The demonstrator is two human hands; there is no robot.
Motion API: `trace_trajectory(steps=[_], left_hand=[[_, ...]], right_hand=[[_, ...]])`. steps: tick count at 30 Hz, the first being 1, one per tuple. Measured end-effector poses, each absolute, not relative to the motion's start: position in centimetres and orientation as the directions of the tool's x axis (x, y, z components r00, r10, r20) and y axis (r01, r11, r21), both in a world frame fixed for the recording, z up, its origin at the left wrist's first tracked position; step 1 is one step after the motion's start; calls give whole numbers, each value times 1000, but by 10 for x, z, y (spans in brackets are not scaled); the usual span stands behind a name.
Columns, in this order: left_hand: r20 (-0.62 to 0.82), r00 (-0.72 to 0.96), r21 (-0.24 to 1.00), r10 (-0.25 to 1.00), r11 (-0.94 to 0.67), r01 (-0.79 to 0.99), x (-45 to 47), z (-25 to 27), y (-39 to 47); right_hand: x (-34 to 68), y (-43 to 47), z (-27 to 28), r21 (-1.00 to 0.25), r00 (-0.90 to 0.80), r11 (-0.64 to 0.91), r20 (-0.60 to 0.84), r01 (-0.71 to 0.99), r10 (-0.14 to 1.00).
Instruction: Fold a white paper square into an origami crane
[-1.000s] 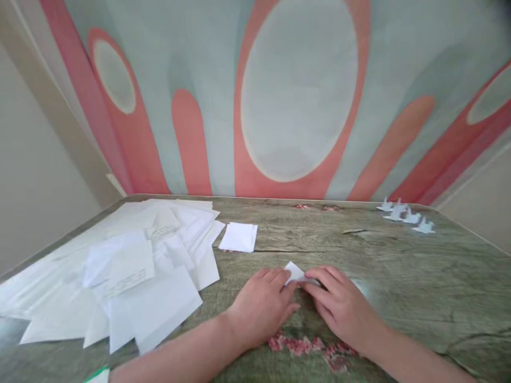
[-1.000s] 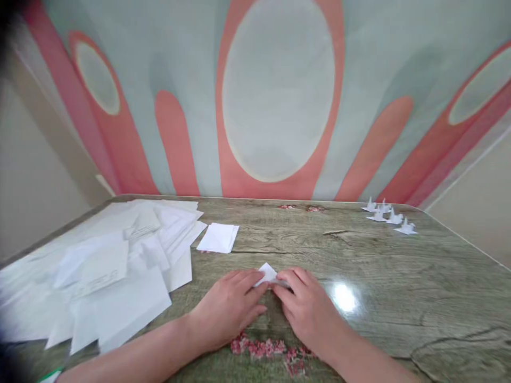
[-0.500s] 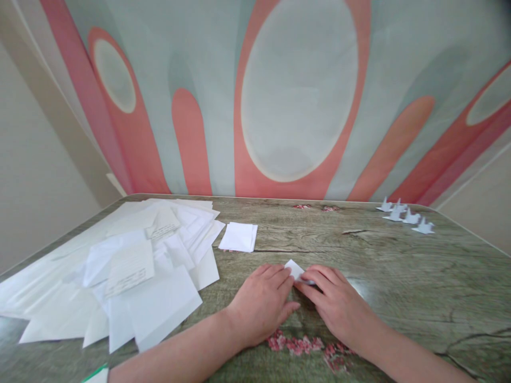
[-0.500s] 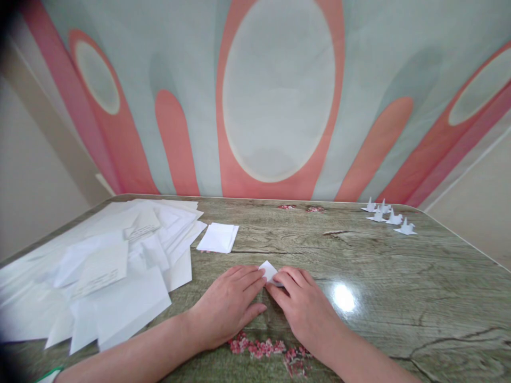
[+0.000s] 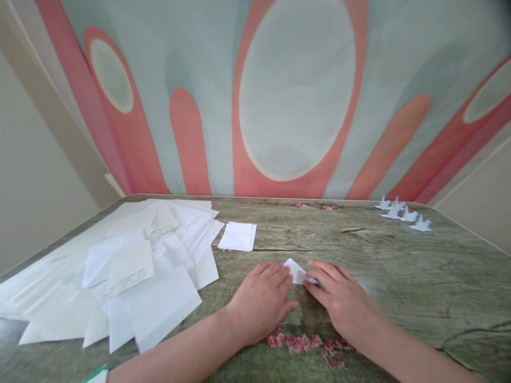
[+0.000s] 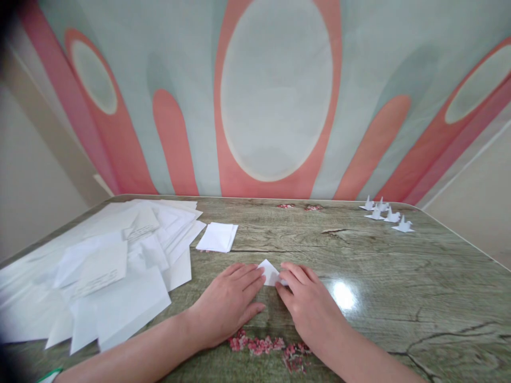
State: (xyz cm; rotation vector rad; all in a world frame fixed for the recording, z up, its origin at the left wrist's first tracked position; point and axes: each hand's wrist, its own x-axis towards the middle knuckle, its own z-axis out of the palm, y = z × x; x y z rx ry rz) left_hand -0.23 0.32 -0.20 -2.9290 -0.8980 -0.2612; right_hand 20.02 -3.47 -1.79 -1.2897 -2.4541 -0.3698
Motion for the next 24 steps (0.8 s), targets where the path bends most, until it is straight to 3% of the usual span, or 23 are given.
trace_trajectory(steps=[8, 15, 24], left_hand=[[172, 819, -16, 548, -829, 559, -3, -1, 4], [172, 820, -23, 546, -830, 557, -3, 1, 3], [177, 816, 3, 550, -829, 559, -4, 1, 1]], right_hand=[[208, -39, -11, 191, -510, 476, 410, 859, 756], [206, -37, -14, 98, -464, 486, 508, 869, 726], [196, -36, -25, 6, -500, 556, 445, 831, 743]])
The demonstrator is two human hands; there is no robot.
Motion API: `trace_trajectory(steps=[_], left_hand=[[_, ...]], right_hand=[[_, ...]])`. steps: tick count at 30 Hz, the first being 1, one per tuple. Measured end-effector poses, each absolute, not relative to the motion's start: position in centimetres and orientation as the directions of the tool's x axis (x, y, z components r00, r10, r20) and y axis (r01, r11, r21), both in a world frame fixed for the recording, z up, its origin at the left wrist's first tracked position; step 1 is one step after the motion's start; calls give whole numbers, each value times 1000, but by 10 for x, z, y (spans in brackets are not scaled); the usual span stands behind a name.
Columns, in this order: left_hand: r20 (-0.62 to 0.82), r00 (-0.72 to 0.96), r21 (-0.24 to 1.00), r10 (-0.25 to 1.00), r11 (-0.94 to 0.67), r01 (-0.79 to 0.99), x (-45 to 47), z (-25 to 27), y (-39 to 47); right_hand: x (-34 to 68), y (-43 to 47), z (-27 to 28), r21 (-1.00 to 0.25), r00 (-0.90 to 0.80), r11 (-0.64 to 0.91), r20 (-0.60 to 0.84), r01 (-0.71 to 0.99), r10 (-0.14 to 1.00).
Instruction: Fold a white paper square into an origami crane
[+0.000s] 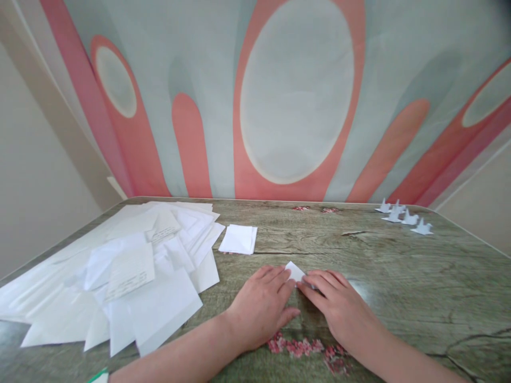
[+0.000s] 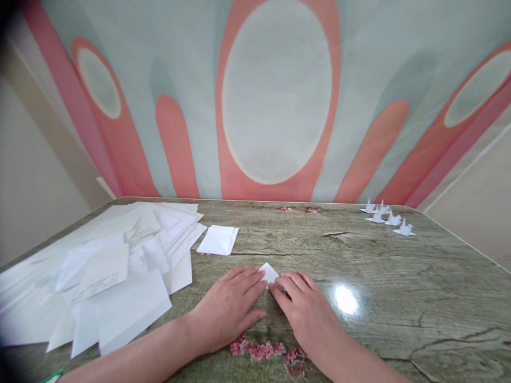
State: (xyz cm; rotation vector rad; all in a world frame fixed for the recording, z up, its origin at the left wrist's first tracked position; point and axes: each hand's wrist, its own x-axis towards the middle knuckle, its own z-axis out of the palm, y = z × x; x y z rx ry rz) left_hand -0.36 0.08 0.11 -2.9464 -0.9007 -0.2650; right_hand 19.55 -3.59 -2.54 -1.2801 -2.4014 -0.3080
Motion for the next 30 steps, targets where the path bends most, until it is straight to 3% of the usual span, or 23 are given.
trace_trajectory(steps=[11, 22, 30], left_hand=[[154, 793, -35, 590, -799, 601, -3, 5, -7], [40, 757, -233, 652, -731, 641, -14, 28, -9], [28, 762, -269, 647, -730, 629, -16, 28, -11]], right_hand=[[196, -35, -24, 27, -532, 581, 438, 814, 724], [200, -35, -24, 101, -565, 581, 417, 807, 712], [198, -48, -22, 321, -524, 421, 390, 848, 757]])
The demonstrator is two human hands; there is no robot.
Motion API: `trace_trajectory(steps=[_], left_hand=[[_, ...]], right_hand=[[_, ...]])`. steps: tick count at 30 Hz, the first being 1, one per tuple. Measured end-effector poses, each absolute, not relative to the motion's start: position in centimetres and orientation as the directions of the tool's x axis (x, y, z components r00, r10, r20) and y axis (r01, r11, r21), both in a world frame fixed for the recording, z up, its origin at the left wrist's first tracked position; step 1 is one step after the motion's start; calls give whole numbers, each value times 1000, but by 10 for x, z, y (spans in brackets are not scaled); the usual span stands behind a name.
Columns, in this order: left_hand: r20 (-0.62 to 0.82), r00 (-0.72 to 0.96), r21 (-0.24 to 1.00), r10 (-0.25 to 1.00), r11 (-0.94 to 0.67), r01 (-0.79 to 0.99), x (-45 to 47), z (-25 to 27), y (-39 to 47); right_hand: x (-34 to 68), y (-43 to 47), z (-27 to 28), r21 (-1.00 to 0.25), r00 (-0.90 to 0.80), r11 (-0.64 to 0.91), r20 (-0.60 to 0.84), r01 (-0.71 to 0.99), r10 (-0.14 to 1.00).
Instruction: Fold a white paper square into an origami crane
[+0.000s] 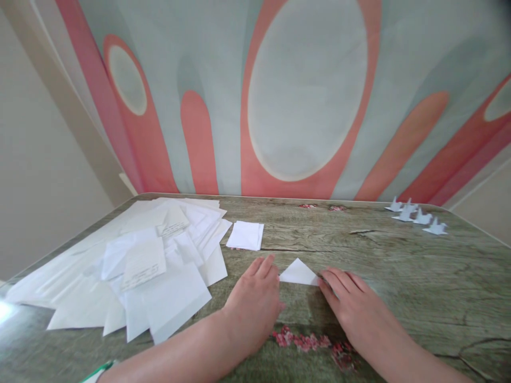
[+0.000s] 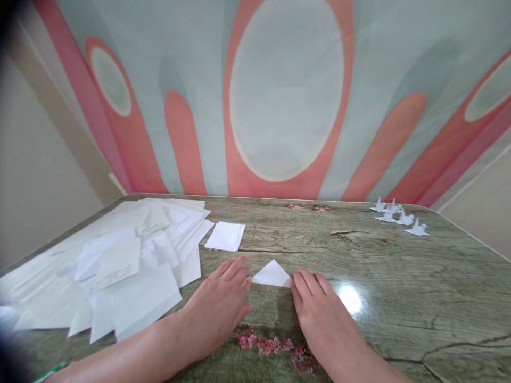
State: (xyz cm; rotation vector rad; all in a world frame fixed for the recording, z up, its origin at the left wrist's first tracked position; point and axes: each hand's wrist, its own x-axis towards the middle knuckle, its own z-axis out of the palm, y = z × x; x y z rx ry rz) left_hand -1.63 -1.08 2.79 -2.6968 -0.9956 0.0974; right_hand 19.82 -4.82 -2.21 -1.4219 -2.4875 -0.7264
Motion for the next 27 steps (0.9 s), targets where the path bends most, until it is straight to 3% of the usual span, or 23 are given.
trace_trajectory(steps=[4, 9, 11, 16, 20, 23, 27], left_hand=[[30, 766, -263, 642, -734, 626, -15, 26, -9], [28, 794, -271, 608, -760, 591, -11, 15, -7], [33, 801, -283, 597, -763, 581, -9, 12, -7], [3, 804, -296, 594, -768, 568, -4, 11, -9], [-18, 806, -277, 592, -778, 565, -5, 13, -8], [-21, 798, -242, 603, -777, 581, -8, 11, -7], [-23, 785, -213, 619, -770, 601, -10, 10, -8]], right_hand=[[197, -52, -22, 337, -503, 397, 332, 853, 798], [200, -48, -13, 272, -473, 398, 331, 876, 816], [206, -44, -7, 185, -468, 430, 324, 884, 822], [227, -26, 1, -227, -348, 419, 295, 879, 890], [231, -12, -2, -500, -320, 385, 213, 776, 923], [224, -6, -2, -579, -333, 341, 125, 740, 935], [211, -2, -2, -577, -260, 252, 71, 777, 963]])
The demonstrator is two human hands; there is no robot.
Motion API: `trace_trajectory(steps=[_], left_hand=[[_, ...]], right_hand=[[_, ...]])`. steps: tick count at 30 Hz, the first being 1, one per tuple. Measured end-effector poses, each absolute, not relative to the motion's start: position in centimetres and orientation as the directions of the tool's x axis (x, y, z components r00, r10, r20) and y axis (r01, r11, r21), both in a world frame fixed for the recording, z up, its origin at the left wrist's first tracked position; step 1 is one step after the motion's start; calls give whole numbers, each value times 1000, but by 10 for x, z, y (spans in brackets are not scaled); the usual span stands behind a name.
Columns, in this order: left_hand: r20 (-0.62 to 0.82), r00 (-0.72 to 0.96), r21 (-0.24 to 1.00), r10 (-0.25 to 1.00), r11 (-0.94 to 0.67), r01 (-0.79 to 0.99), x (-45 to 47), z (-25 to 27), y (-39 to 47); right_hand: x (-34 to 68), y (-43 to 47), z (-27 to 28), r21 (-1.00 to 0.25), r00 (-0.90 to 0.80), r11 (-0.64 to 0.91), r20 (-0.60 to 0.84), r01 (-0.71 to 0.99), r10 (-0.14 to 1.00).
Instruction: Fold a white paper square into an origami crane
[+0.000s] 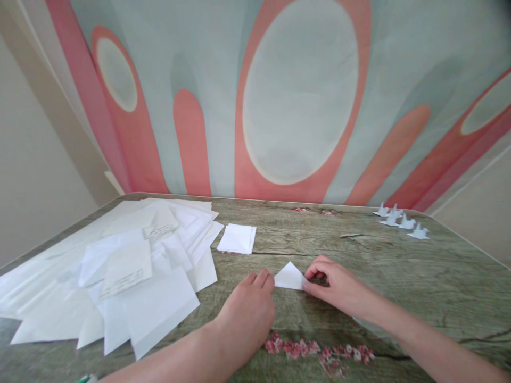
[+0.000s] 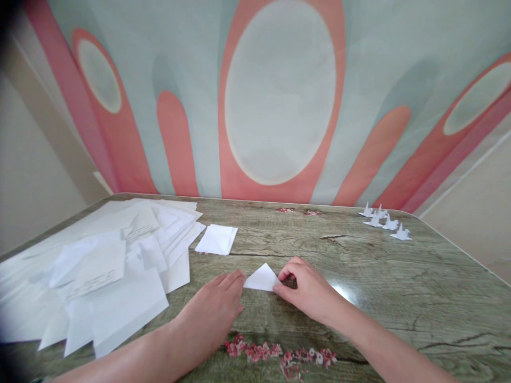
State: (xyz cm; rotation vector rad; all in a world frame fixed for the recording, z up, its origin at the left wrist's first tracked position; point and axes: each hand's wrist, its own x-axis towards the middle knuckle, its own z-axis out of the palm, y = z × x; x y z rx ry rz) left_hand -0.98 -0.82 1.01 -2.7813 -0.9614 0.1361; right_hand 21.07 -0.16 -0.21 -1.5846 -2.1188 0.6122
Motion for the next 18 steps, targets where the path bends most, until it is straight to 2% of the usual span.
trace_trajectory(steps=[4, 8, 18], left_hand=[[-1, 772, -179, 635, -760, 625, -8, 12, -9], [23, 745, -73, 667, -742, 667, -7, 14, -1], [212, 690, 128, 692, -719, 683, -16, -4, 16]], right_hand=[[206, -1, -7, -651, -191, 192, 73, 734, 979], [208, -3, -11, -736, -129, 120, 45, 667, 991], [202, -13, -11, -744, -168, 211, 134, 634, 977]])
